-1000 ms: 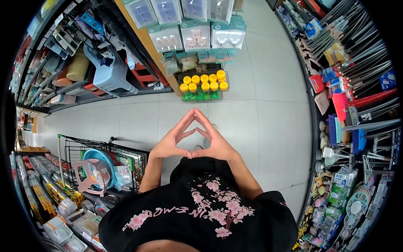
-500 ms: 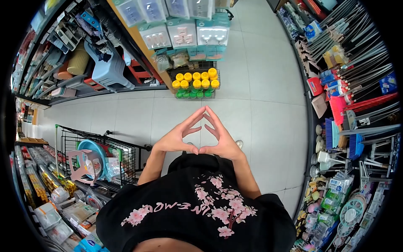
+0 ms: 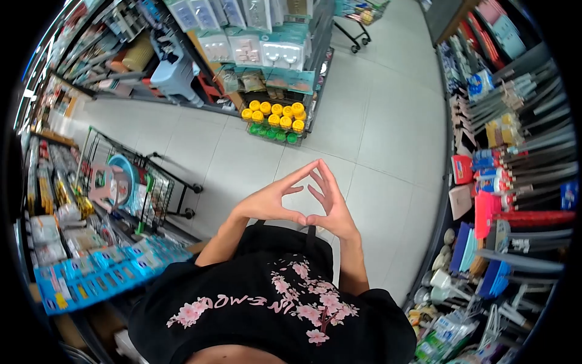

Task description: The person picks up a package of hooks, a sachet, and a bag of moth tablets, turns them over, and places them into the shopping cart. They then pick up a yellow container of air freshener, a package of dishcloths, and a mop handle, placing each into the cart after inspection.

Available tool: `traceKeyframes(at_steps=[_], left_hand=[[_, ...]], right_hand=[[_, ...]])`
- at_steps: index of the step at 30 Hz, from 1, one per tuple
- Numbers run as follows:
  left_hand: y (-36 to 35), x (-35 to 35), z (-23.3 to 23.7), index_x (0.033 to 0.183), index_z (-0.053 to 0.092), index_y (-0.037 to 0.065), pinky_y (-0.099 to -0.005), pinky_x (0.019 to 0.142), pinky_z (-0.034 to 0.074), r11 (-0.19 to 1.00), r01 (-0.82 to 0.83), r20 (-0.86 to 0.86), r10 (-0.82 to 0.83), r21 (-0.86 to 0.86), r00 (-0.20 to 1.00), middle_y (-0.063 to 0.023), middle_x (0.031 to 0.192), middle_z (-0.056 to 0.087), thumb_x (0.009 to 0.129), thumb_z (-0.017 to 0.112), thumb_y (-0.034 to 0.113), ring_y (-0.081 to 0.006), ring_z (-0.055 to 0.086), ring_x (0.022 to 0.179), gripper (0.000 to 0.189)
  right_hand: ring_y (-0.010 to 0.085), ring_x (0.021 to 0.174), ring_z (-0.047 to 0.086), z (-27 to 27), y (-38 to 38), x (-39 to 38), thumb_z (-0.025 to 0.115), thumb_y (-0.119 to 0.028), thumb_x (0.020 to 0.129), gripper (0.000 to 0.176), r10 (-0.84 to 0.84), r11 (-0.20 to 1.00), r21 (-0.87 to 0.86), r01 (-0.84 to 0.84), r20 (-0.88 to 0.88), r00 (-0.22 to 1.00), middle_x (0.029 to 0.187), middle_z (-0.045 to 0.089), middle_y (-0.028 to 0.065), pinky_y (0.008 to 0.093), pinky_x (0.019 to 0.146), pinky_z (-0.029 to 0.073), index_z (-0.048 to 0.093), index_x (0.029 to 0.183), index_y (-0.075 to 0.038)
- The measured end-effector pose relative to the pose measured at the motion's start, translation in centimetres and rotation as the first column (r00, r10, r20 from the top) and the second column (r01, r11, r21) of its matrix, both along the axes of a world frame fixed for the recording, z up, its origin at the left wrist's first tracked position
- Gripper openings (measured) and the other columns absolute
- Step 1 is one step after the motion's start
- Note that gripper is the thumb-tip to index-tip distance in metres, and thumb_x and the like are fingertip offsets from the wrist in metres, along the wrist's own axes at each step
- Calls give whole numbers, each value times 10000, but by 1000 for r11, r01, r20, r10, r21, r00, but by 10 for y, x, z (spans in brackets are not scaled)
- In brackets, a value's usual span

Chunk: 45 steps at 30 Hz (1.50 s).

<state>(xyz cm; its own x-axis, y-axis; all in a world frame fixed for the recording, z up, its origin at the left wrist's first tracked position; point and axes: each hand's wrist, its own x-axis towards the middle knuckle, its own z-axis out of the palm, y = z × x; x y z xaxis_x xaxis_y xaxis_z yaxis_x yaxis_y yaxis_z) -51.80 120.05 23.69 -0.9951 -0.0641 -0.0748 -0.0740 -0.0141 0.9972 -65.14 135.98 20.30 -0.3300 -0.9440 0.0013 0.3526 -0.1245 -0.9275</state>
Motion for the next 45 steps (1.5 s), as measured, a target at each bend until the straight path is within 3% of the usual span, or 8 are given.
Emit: traceKeyframes(at_steps=[11,16,18,25,32,36,42,45], left_hand=[[-2,53,-5,1605,96,114,-537,1189,265,938,-346,58,343,40,938,-106,1669,98,724,888,265,-279,153,1525,1194],[-40,104,-26,1604,71,100,-539,1191,252,866,-483,6,486,131,874,-114,1672,63,678,921,290,-293,119,1531,1272],[-56,125,-31,1607,43,110,-532,1197,237,817,-508,-15,532,272,847,-111,1674,23,633,947,297,-305,83,1536,1341],[-141,151,-51,1602,4,88,-521,1208,209,773,-514,-123,590,371,798,-100,1677,-19,568,975,232,-293,40,1541,1425],[-205,169,-36,1605,32,98,-515,1213,199,829,-463,-189,533,314,825,-96,1677,-3,612,949,143,-278,32,1541,1353],[-222,173,-35,1604,26,88,-514,1210,201,831,-428,-207,516,354,831,-102,1676,-3,618,950,177,-300,35,1539,1354],[-239,178,-34,1604,23,89,-508,1209,202,814,-471,-162,544,339,823,-102,1676,-6,622,951,169,-305,38,1539,1353],[-249,179,-33,1603,12,96,-521,1210,201,801,-504,-141,568,323,811,-108,1676,-17,580,971,233,-295,39,1542,1409]], right_hand=[[373,1504,188,-3,-57,3,974,-382,555,1401,340,940,28,-341,9,940,1657,77,143,542,1189,246,85,1599,-93],[340,1518,160,-17,-115,35,957,-268,618,1325,535,845,-11,-535,17,844,1662,71,116,526,1201,228,83,1596,-76],[338,1521,148,-14,-143,51,962,-278,603,1344,549,836,-2,-549,-2,836,1664,65,112,528,1204,222,79,1597,-80],[319,1534,90,-1,-228,78,956,-218,598,1350,578,816,55,-575,-89,811,1670,33,96,524,1213,196,61,1602,-92],[303,1536,88,14,-290,92,951,-201,621,1334,514,857,26,-515,-140,847,1670,24,94,521,1213,189,56,1606,-110],[292,1534,85,18,-310,95,942,-158,634,1313,541,839,40,-542,-159,826,1670,25,95,504,1215,197,60,1606,-116],[305,1532,104,17,-332,101,949,-256,628,1326,582,811,54,-582,-170,795,1670,41,81,538,1209,201,63,1604,-111],[295,1533,110,14,-349,103,943,-173,622,1317,597,800,48,-598,-168,784,1671,46,75,532,1207,211,69,1605,-113]])
